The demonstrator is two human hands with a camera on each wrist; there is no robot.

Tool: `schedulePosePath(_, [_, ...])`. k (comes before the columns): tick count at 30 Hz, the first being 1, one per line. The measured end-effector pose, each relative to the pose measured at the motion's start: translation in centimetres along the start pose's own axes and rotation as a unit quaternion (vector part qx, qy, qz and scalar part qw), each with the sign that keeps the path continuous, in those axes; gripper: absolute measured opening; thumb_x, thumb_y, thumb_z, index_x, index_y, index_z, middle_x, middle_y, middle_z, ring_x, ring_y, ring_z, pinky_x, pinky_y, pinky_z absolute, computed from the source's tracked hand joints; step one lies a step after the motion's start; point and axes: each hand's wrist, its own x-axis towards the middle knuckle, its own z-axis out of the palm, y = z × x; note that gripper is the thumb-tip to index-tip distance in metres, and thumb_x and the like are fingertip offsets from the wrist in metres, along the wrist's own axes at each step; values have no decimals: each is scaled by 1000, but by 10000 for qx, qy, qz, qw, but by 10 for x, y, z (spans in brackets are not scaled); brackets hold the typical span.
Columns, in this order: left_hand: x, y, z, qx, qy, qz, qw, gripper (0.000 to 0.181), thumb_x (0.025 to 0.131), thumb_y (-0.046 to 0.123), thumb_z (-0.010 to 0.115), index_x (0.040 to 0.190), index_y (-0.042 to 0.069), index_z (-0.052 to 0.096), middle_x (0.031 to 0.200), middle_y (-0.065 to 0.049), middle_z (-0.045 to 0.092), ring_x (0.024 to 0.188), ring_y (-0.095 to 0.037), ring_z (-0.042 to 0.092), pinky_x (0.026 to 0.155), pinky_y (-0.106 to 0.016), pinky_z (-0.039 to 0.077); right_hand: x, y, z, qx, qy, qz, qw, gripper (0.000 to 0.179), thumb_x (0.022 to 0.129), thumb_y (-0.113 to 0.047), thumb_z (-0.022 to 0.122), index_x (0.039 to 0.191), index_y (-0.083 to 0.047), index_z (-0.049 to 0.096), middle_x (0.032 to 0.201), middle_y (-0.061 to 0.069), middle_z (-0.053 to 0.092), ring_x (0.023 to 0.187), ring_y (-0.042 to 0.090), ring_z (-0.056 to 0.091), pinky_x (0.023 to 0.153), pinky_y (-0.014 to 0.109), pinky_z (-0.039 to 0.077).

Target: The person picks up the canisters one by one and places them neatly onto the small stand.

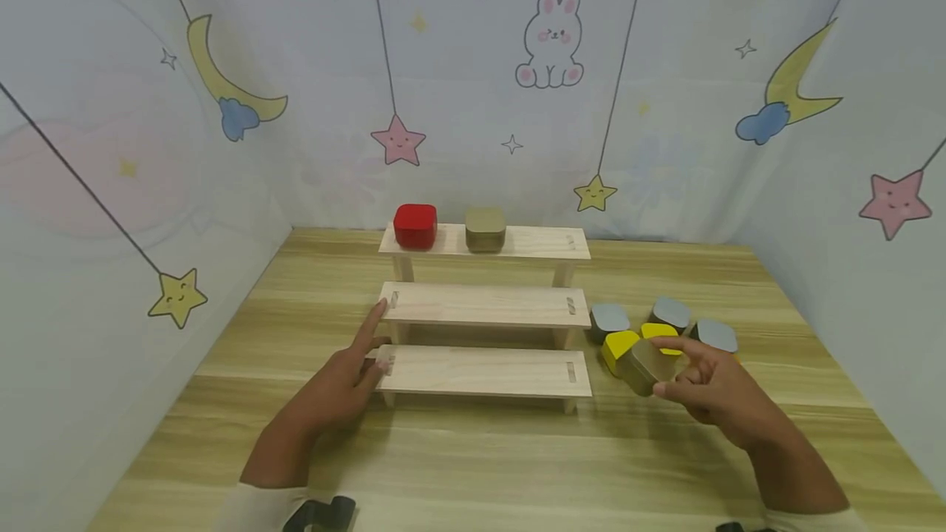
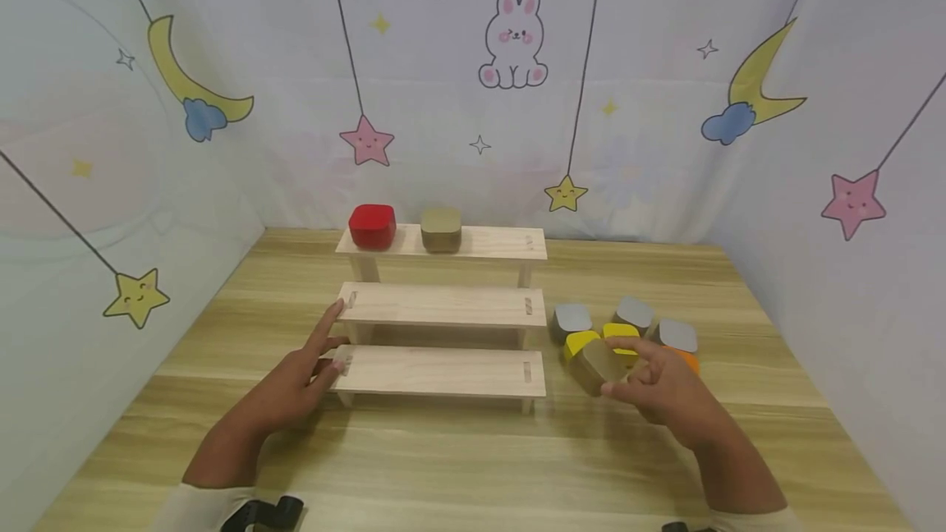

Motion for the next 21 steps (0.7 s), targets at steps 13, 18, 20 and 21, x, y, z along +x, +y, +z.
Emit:
schedulePosePath(13, [0, 0, 0, 39, 24, -13, 10000, 88, 115, 12, 50, 176, 36, -9, 163, -32, 51, 138, -52, 65, 116, -66, 52, 8, -8, -4, 1534, -613, -332, 9857, 62, 107, 12, 43, 154, -26, 58, 64, -3, 31, 50, 21, 9, 45, 40, 6])
schedulePosePath(18, [0, 1, 1, 33, 11, -21, 10000, 89, 115, 11, 50, 176, 38, -9, 164, -33, 50, 138, -53, 64, 115, -66, 53, 14, -18, -5, 1673, -637, -404, 9830, 61, 109, 10, 41, 156, -26, 55, 62, -9, 32, 49, 19, 8, 45, 37, 7])
schedulePosePath(20, [0, 1, 1, 14, 1, -9, 10000, 89, 115, 11, 50, 176, 38, -9, 164, -33, 49, 138, -53, 64, 115, -66, 53, 17, -25, -5, 1574, -547, -308, 9855, 59, 111, 8, 42, 155, -29, 54, 60, -5, 20, 49, 20, 8, 46, 37, 8])
schedulePosePath(21, [0, 1, 1, 17, 6, -4, 10000, 89, 115, 10, 50, 176, 37, -9, 164, -33, 50, 138, -53, 64, 115, -66, 53, 18, -29, -4, 1543, -491, -241, 9865, 57, 111, 7, 43, 154, -29, 54, 61, -2, 16, 49, 20, 7, 47, 38, 8])
